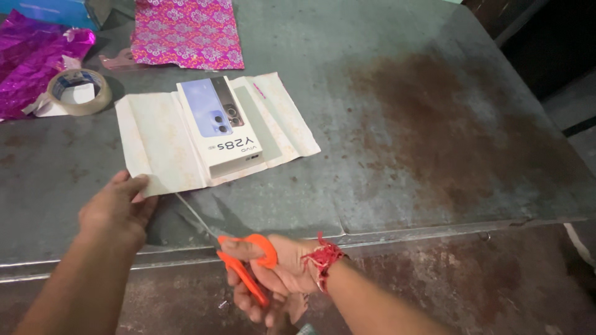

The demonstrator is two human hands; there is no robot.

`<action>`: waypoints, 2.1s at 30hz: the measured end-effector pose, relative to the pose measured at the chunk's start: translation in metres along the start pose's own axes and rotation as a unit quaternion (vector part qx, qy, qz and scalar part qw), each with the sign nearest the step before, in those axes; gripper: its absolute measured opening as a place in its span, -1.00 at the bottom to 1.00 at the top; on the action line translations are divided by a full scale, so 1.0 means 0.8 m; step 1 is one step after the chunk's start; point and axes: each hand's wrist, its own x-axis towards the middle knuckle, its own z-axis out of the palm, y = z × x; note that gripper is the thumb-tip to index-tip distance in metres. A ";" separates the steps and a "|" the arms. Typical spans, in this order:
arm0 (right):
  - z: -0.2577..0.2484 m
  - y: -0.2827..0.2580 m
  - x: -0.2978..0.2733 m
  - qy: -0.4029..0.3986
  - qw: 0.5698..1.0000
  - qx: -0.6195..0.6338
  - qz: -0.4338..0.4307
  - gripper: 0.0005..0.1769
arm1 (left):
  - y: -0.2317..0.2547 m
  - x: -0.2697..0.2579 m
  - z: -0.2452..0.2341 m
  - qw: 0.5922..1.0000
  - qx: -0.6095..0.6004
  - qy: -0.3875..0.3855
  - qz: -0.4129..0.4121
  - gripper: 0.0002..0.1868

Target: The person wraps a rectangular box with patterned paper, secures it with tape, and trims the excess paper using scissors. They then prepare to wrap another box by cutting tape and positioning the paper.

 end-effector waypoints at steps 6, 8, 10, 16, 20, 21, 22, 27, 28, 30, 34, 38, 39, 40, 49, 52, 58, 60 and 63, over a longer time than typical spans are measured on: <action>0.015 -0.011 0.033 -0.024 0.999 0.005 -0.042 -0.30 | 0.005 -0.003 0.000 0.997 0.074 -0.011 -0.020 -0.67; 0.022 -0.009 0.049 0.021 0.999 -0.019 -0.039 -0.29 | 0.001 0.002 -0.001 0.994 0.105 -0.019 -0.029 -0.74; 0.027 -0.005 0.057 0.052 0.998 -0.026 -0.038 -0.31 | 0.003 0.010 -0.002 0.992 0.117 -0.018 -0.034 -0.78; 0.046 0.014 0.071 0.063 0.989 0.068 -0.112 -0.40 | 0.006 0.029 -0.012 0.993 0.099 -0.013 -0.070 -0.82; 0.043 0.031 0.079 0.086 0.988 0.056 -0.112 -0.38 | 0.012 0.028 -0.014 0.987 0.144 -0.046 -0.058 -0.78; 0.041 0.036 0.080 0.110 0.988 0.045 -0.099 -0.37 | 0.014 0.027 -0.012 0.986 0.150 -0.049 -0.048 -0.76; 0.040 0.038 0.081 0.110 0.989 0.036 -0.093 -0.36 | 0.018 0.025 -0.012 0.986 0.156 -0.051 -0.038 -0.74; 0.045 0.032 0.089 0.115 0.982 -0.034 -0.145 -0.25 | 0.027 0.015 0.001 0.988 0.153 -0.025 0.004 -0.67; 0.051 0.029 0.091 0.123 0.981 -0.022 -0.146 -0.26 | 0.027 0.011 0.002 0.989 0.148 -0.026 0.007 -0.67; 0.058 0.011 0.095 0.136 0.979 -0.001 -0.149 -0.27 | 0.024 0.005 0.004 0.989 0.143 -0.026 0.020 -0.66; 0.076 -0.013 0.094 0.149 0.982 0.006 -0.114 -0.24 | 0.024 -0.005 0.001 0.989 0.140 -0.043 0.010 -0.63; 0.080 -0.021 0.091 0.153 0.982 -0.028 -0.111 -0.23 | 0.028 -0.010 -0.005 0.987 0.147 -0.063 -0.013 -0.66; 0.080 -0.021 0.092 0.151 0.982 -0.034 -0.111 -0.23 | 0.029 -0.009 -0.007 0.986 0.152 -0.063 -0.016 -0.66; 0.079 -0.019 0.095 0.151 0.982 -0.033 -0.109 -0.23 | 0.028 -0.009 -0.010 0.985 0.157 -0.062 -0.022 -0.67; 0.077 -0.014 0.112 0.157 0.980 -0.033 -0.114 -0.26 | 0.027 0.002 -0.017 0.979 0.181 -0.081 -0.046 -0.81; 0.077 -0.015 0.112 0.158 0.980 -0.035 -0.119 -0.25 | 0.027 0.003 -0.017 0.977 0.197 -0.075 -0.025 -0.82; 0.070 -0.018 0.106 0.178 0.979 -0.038 -0.096 -0.24 | 0.025 0.009 -0.007 0.981 0.177 -0.064 -0.044 -0.87; 0.064 -0.018 0.102 0.170 0.980 -0.048 -0.090 -0.24 | 0.022 0.010 -0.004 0.979 0.181 -0.070 -0.055 -0.86; 0.056 -0.017 0.100 0.175 0.978 -0.034 -0.108 -0.26 | 0.019 0.009 -0.003 0.975 0.193 -0.086 -0.071 -0.81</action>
